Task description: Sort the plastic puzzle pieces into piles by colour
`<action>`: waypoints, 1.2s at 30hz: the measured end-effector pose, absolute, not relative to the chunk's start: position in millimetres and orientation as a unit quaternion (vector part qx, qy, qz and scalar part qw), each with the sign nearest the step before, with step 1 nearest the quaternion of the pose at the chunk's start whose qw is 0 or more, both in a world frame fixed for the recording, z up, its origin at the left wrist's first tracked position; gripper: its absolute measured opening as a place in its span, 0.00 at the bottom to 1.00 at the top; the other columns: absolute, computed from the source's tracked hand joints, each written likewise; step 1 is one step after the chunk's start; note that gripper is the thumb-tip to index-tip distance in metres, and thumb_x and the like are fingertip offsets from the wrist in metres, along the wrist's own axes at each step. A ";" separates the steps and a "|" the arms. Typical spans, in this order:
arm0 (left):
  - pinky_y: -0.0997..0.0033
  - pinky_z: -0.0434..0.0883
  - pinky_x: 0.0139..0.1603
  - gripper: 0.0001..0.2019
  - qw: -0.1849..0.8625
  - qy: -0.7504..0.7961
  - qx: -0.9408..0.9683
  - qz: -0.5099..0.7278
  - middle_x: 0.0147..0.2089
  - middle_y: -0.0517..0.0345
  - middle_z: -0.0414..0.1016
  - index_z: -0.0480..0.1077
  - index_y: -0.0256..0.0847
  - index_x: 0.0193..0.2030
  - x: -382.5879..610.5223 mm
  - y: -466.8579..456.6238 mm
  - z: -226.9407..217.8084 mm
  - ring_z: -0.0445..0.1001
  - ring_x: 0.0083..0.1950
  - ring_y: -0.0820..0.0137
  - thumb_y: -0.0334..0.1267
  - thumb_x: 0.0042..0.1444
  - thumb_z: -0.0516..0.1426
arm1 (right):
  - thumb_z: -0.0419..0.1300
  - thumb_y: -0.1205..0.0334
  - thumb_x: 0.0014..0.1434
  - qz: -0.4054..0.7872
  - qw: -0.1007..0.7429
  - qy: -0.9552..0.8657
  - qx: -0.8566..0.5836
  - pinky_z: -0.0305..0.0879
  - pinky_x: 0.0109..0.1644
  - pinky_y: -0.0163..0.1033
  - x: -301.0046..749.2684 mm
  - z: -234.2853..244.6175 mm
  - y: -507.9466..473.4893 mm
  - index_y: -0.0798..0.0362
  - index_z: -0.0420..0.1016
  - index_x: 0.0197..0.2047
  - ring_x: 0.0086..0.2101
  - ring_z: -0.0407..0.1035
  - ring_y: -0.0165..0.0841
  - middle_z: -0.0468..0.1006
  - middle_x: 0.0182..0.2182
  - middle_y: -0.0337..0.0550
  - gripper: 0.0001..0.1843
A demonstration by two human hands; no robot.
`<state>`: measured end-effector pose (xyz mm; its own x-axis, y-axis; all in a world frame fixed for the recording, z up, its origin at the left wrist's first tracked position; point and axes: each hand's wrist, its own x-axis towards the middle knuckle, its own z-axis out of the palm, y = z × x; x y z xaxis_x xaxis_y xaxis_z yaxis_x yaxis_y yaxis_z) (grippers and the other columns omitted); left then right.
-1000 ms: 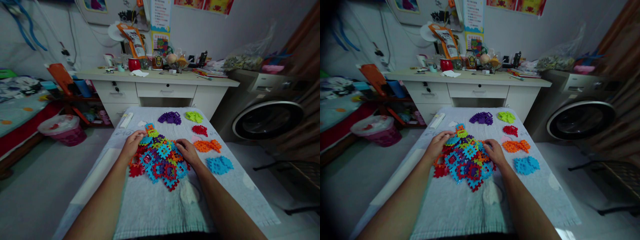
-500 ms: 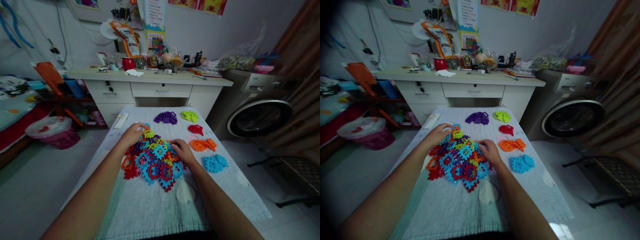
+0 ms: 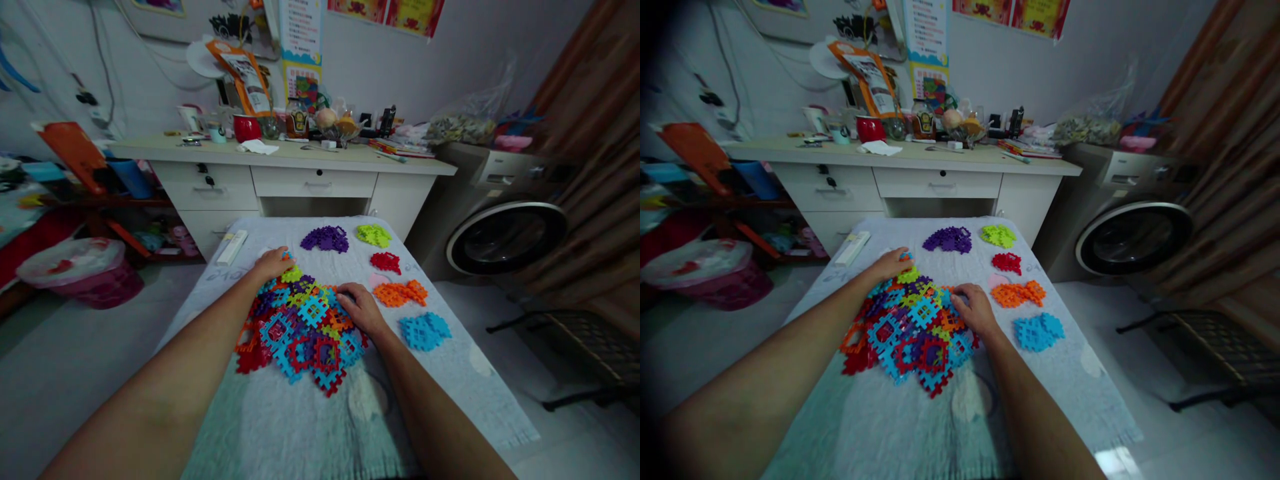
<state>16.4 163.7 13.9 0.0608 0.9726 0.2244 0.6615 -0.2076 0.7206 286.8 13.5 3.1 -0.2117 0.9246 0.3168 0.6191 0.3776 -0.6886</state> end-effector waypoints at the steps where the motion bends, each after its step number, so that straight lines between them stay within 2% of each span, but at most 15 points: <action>1: 0.59 0.67 0.53 0.18 0.226 0.589 0.698 0.338 0.47 0.45 0.78 0.75 0.42 0.38 16.6 163.1 13.5 0.73 0.53 0.52 0.46 0.39 0.63 | 0.54 0.52 0.64 0.213 0.357 -0.750 -0.515 0.63 0.54 0.45 286.7 3.4 13.5 0.50 0.76 0.45 0.46 0.70 0.39 0.79 0.43 0.46 0.15; 5: 0.62 0.68 0.49 0.18 0.234 0.589 0.716 0.292 0.42 0.49 0.77 0.75 0.43 0.36 14.3 155.9 15.8 0.74 0.47 0.55 0.45 0.36 0.64 | 0.54 0.52 0.64 0.213 0.354 -0.750 -0.517 0.63 0.54 0.45 286.9 2.3 14.1 0.51 0.76 0.45 0.46 0.70 0.39 0.79 0.43 0.47 0.15; 10: 0.67 0.69 0.38 0.24 0.235 0.589 0.721 0.279 0.34 0.57 0.73 0.72 0.40 0.49 9.2 139.5 26.6 0.72 0.35 0.64 0.41 0.42 0.60 | 0.55 0.54 0.64 0.202 0.352 -0.754 -0.517 0.62 0.53 0.44 287.3 -0.2 15.3 0.52 0.76 0.45 0.45 0.70 0.38 0.79 0.42 0.47 0.14; 12: 0.68 0.67 0.34 0.23 0.244 0.583 0.728 0.265 0.32 0.60 0.70 0.71 0.39 0.51 8.3 131.2 31.3 0.69 0.31 0.67 0.38 0.45 0.57 | 0.55 0.55 0.64 0.199 0.350 -0.755 -0.517 0.62 0.53 0.44 287.5 -0.3 15.4 0.53 0.77 0.44 0.45 0.70 0.38 0.79 0.42 0.47 0.14; 15: 0.68 0.68 0.39 0.15 0.210 0.559 0.753 0.277 0.34 0.58 0.69 0.74 0.40 0.43 8.1 116.1 37.4 0.70 0.35 0.67 0.37 0.47 0.56 | 0.55 0.54 0.64 0.200 0.349 -0.756 -0.517 0.62 0.52 0.44 287.4 0.3 15.1 0.53 0.77 0.45 0.45 0.70 0.38 0.79 0.42 0.47 0.14; 17: 0.67 0.68 0.42 0.14 0.189 0.535 0.766 0.301 0.36 0.57 0.69 0.74 0.40 0.41 8.5 103.2 41.0 0.71 0.39 0.66 0.37 0.47 0.55 | 0.55 0.54 0.64 0.199 0.349 -0.756 -0.517 0.62 0.52 0.44 287.2 0.4 14.8 0.53 0.77 0.45 0.45 0.70 0.38 0.79 0.42 0.47 0.14; 25: 0.63 0.69 0.51 0.14 0.199 0.449 0.826 0.277 0.46 0.54 0.72 0.73 0.42 0.46 10.6 38.1 62.6 0.73 0.48 0.64 0.37 0.52 0.55 | 0.56 0.56 0.63 0.196 0.355 -0.751 -0.522 0.62 0.52 0.43 285.8 -0.4 14.3 0.52 0.77 0.44 0.44 0.70 0.37 0.79 0.42 0.46 0.12; 30: 0.63 0.70 0.51 0.12 0.220 0.433 0.838 0.249 0.45 0.56 0.74 0.73 0.45 0.45 4.9 10.7 73.6 0.74 0.47 0.64 0.40 0.54 0.56 | 0.56 0.56 0.63 0.196 0.353 -0.755 -0.517 0.62 0.52 0.43 286.0 1.1 14.0 0.53 0.77 0.44 0.44 0.70 0.37 0.79 0.41 0.46 0.13; 36: 0.57 0.66 0.60 0.15 0.161 0.497 0.793 0.312 0.51 0.53 0.72 0.74 0.44 0.46 -13.6 12.9 62.7 0.70 0.55 0.61 0.46 0.55 0.55 | 0.56 0.57 0.63 0.195 0.348 -0.758 -0.517 0.62 0.51 0.44 285.6 1.3 14.6 0.53 0.76 0.43 0.43 0.70 0.37 0.79 0.41 0.46 0.12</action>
